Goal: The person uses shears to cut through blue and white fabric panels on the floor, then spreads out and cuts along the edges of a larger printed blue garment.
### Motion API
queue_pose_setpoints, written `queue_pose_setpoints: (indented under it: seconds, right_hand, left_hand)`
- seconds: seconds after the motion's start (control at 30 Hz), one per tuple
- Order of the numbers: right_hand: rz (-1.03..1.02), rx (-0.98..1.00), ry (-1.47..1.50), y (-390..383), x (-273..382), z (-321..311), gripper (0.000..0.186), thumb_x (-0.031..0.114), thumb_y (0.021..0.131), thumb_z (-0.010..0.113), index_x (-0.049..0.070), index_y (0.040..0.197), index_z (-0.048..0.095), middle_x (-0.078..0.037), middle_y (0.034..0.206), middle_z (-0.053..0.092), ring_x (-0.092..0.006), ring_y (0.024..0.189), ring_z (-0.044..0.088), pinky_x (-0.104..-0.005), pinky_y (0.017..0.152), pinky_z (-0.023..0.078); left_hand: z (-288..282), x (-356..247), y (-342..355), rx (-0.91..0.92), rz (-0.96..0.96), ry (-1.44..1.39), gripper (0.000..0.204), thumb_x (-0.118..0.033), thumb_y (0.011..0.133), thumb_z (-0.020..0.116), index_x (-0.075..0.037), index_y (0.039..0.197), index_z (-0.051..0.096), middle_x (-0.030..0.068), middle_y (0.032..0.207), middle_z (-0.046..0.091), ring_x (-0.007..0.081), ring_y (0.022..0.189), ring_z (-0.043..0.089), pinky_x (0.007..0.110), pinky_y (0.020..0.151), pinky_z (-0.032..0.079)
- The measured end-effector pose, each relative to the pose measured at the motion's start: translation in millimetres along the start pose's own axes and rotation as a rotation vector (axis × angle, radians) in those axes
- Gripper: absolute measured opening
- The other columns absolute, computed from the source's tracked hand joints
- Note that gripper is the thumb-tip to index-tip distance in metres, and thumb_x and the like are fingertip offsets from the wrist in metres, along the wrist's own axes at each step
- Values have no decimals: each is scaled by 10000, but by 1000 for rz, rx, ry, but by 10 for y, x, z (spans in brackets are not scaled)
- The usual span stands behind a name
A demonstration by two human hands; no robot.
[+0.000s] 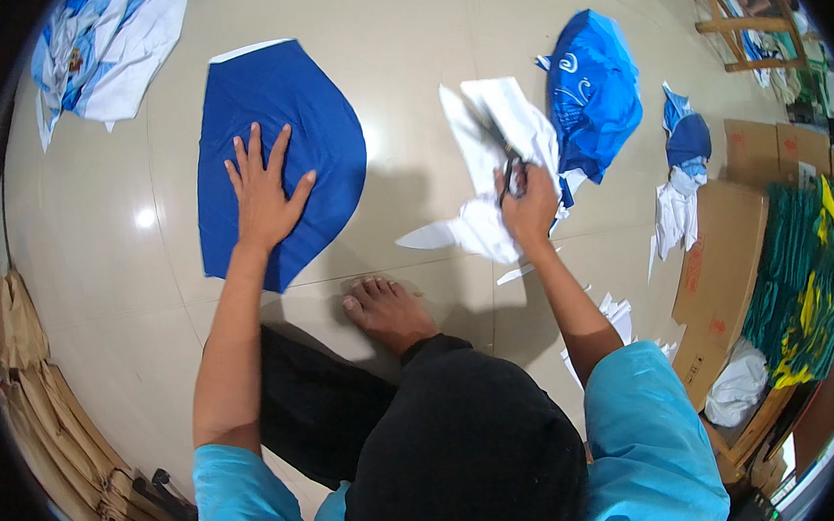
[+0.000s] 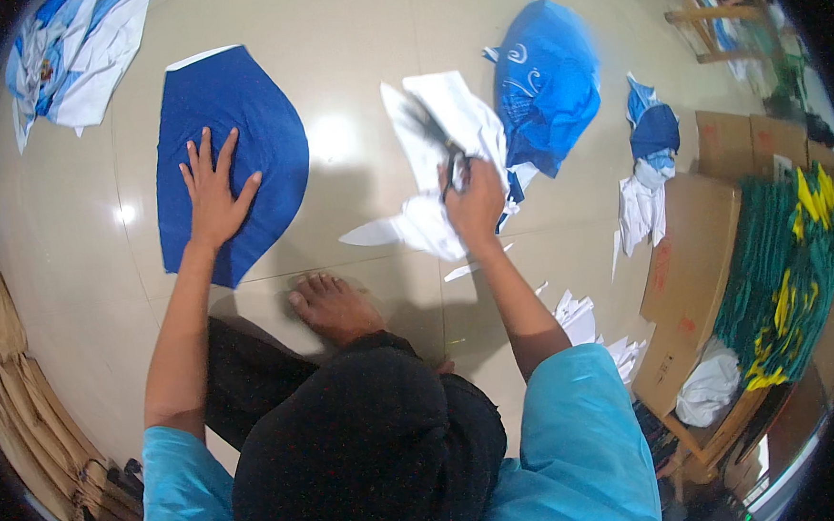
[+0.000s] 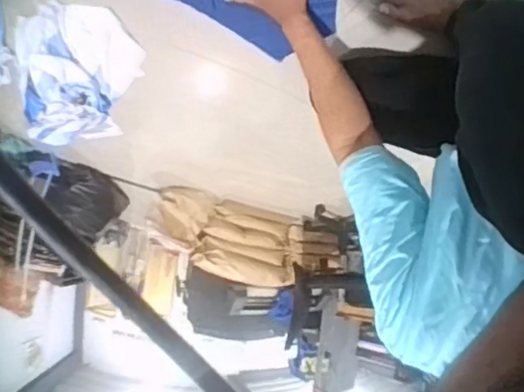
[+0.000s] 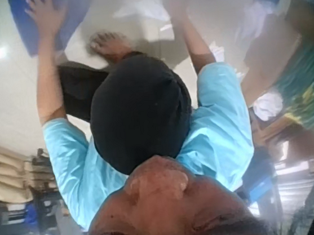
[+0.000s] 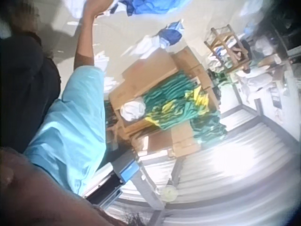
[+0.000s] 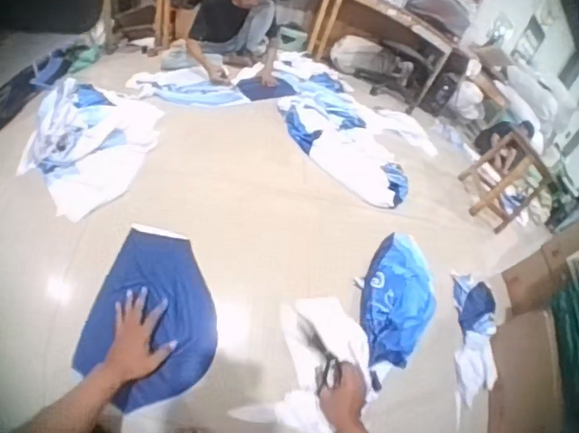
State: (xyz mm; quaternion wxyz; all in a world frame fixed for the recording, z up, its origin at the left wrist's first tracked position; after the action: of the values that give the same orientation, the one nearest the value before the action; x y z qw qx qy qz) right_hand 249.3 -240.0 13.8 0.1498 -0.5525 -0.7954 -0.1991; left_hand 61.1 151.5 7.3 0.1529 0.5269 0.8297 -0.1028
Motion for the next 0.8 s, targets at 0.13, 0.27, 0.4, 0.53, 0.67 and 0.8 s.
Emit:
queue_pose_setpoints:
  seconds: [0.13, 0.27, 0.4, 0.53, 0.67, 0.8]
  right_hand:
    - [-153, 77, 34, -819, -32, -124, 343, 292, 875, 859, 31, 923, 640, -159, 845, 625, -380, 771, 619, -483, 687, 470]
    - [-42, 176, 127, -1363, 6, -218, 294, 173, 786, 871, 46, 962, 673, -155, 886, 657, -388, 809, 658, -481, 712, 505]
    - [-186, 7, 126, -1274, 113, -429, 419, 41, 687, 798, 7, 1093, 698, -173, 1059, 694, -400, 1017, 668, -478, 876, 519]
    - [-224, -106, 149, -1172, -120, -489, 576, 15, 686, 755, -14, 1254, 664, -211, 1311, 695, -415, 1216, 649, -488, 1064, 496]
    - [-117, -60, 143, -1418, -500, -600, 622, 5, 648, 753, -9, 1258, 630, -225, 1343, 671, -425, 1282, 611, -504, 1106, 473]
    - [-90, -213, 95, -1716, -802, -812, 579, 47, 710, 827, 6, 1240, 598, -215, 1313, 681, -433, 1224, 637, -508, 1059, 493]
  left_hand:
    - [-89, -274, -71, 312, 322, 45, 770, -405, 928, 747, -253, 1636, 487, 163, 1786, 231, 471, 1649, 122, 670, 1315, 69]
    - [-157, -548, -179, 390, 383, -66, 719, -322, 922, 752, -230, 1601, 532, 155, 1778, 258, 461, 1649, 137, 639, 1329, 92]
    - [6, -671, -165, 150, 197, -66, 675, -363, 1040, 651, -158, 1648, 441, 201, 1763, 266, 492, 1633, 158, 641, 1320, 101]
    - [214, -931, -201, 85, 76, -31, 688, -397, 1083, 591, -161, 1689, 367, 268, 1756, 226, 547, 1612, 153, 679, 1295, 108]
    - [415, -991, -472, 44, 43, 45, 696, -419, 1103, 536, -152, 1710, 324, 260, 1771, 199, 547, 1616, 139, 687, 1288, 103]
    - [601, -1173, -627, 43, 93, 115, 689, -423, 1114, 502, -159, 1719, 305, 230, 1787, 186, 536, 1625, 126, 683, 1290, 101]
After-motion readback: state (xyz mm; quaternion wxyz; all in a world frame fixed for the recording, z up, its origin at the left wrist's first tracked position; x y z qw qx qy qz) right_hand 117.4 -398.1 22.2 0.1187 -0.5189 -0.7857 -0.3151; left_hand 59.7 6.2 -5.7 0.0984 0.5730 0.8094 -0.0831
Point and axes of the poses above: each hand's wrist, its own y-axis towards the middle knuckle, its own z-axis out of the palm, x = y × z, the point moved 8 cm from there along y, towards the middle knuckle
